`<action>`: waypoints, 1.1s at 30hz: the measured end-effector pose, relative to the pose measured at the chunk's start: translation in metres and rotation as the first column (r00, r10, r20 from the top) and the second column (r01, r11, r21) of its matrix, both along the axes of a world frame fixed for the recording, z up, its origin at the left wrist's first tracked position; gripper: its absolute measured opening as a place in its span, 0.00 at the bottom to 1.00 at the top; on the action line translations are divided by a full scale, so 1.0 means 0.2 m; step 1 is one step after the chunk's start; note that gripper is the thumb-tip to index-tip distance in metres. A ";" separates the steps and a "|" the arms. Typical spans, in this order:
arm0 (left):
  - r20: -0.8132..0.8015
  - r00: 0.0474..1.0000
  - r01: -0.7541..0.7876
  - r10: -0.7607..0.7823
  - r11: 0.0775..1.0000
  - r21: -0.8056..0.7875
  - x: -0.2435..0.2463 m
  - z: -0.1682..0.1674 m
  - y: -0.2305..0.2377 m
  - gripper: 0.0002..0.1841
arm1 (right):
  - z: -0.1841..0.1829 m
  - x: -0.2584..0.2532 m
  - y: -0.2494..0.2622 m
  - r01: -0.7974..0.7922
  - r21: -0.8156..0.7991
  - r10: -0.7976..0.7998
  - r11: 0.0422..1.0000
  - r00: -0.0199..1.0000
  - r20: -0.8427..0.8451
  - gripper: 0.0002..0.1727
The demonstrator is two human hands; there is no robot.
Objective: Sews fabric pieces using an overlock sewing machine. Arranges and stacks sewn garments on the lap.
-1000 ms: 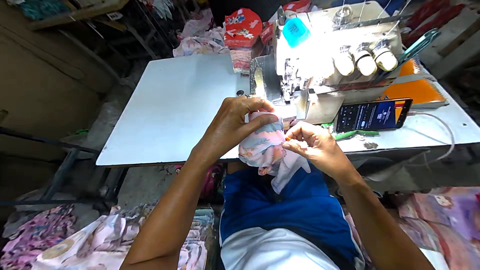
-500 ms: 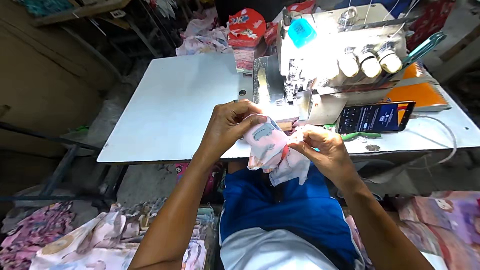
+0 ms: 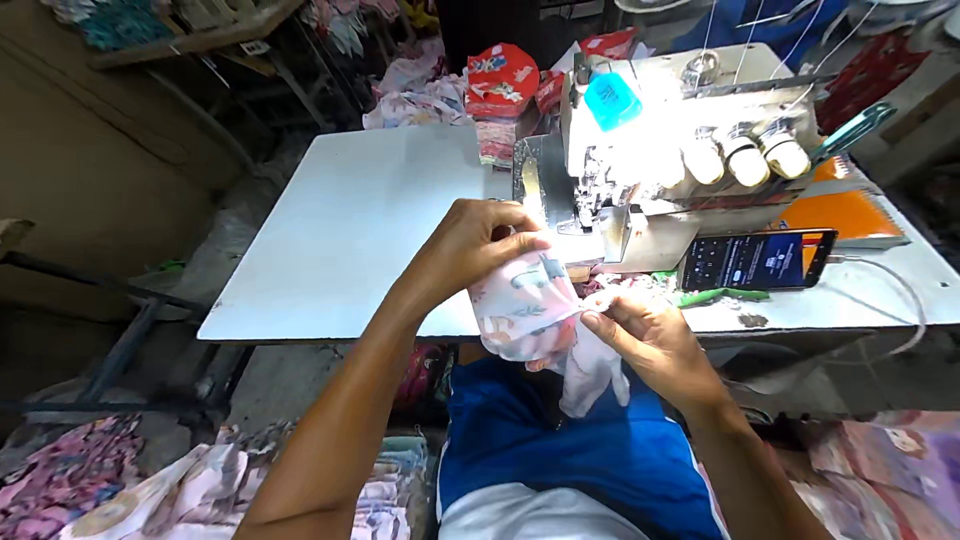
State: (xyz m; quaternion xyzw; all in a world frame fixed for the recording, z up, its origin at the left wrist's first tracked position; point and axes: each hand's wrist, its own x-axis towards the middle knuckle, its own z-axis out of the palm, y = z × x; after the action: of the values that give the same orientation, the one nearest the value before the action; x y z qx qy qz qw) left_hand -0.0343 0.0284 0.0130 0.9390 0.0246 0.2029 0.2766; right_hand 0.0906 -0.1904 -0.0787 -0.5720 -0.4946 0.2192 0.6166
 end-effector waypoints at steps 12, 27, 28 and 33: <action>0.155 0.904 -0.427 0.399 0.805 0.412 0.16 -0.29 -0.23 0.12 | -0.14 0.07 0.06 0.033 -0.081 -0.052 0.996 0.966 -0.255 0.08; 0.144 0.923 -0.378 0.356 0.907 0.187 0.21 -0.40 -0.30 0.22 | -0.15 0.08 0.01 0.157 0.020 -0.147 0.987 0.958 -0.245 0.11; 0.127 0.929 -0.365 0.348 0.917 0.159 0.22 -0.37 -0.24 0.20 | -0.13 0.08 0.03 0.164 0.015 -0.157 0.986 0.963 -0.219 0.11; 0.032 0.960 -0.279 0.277 0.951 0.135 0.36 -0.24 0.03 0.12 | -0.10 0.10 0.09 0.214 0.001 -0.211 0.977 0.964 -0.159 0.09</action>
State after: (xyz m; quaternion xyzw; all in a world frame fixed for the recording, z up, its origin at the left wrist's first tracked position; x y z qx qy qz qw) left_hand 0.0385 0.0352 -0.0353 0.9418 0.1407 0.2469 0.1797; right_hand 0.1106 -0.1733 -0.0993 -0.5968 -0.3821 0.1918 0.6790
